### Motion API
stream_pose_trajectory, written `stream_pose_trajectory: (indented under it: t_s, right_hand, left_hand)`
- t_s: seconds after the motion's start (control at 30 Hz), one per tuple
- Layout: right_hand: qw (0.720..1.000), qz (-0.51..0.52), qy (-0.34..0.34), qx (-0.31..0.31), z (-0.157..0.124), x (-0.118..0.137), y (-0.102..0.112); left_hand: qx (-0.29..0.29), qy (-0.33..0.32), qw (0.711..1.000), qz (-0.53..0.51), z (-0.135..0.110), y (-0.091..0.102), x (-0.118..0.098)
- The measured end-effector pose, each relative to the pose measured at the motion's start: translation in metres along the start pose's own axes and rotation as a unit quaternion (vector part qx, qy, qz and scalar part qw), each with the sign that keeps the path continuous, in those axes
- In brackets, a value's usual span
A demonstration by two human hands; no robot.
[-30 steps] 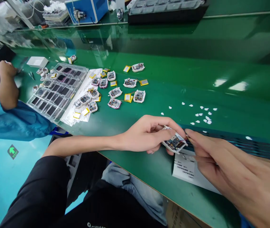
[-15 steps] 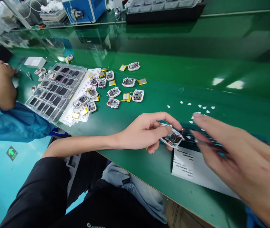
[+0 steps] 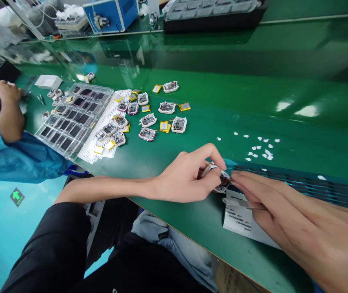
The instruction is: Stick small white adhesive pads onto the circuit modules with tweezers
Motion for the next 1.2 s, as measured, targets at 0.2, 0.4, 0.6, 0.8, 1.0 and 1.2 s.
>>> stream_pose_trajectory:
  t_s: [0.2, 0.4, 0.6, 0.8, 1.0, 1.2]
  right_hand:
    - [0.997, -0.05, 0.03, -0.047, 0.017, 0.016, 0.008]
    - [0.998, -0.035, 0.034, -0.037, 0.012, 0.015, 0.009]
    - [0.971, 0.218, -0.093, 0.011, 0.014, -0.004, 0.004]
    - [0.886, 0.358, -0.271, 0.116, 0.024, -0.011, -0.014]
    - [0.803, 0.453, -0.328, 0.208, 0.023, -0.016, -0.026]
    - [0.838, 0.383, -0.361, 0.143, 0.019, -0.016, -0.014]
  left_hand:
    - [0.023, -0.017, 0.998, 0.057, -0.003, -0.006, 0.001]
    - [0.032, -0.065, 0.996, 0.042, -0.003, -0.01, 0.003]
    - [0.001, -0.082, 0.996, 0.044, -0.004, -0.008, 0.001]
    - [0.019, -0.112, 0.989, 0.09, -0.006, -0.011, -0.002]
    - [0.055, -0.037, 0.993, 0.1, -0.007, -0.012, 0.002]
    - [0.07, -0.059, 0.989, 0.115, -0.008, -0.012, -0.001]
Point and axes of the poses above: each hand's wrist, its own z-axis towards the middle knuckle, its own y-axis out of the back of the hand, x = y × z, the point moved 5 cm from there along z, towards the middle knuckle, and after that the axes turned 8 degrees about -z, right-handed, at the moved point
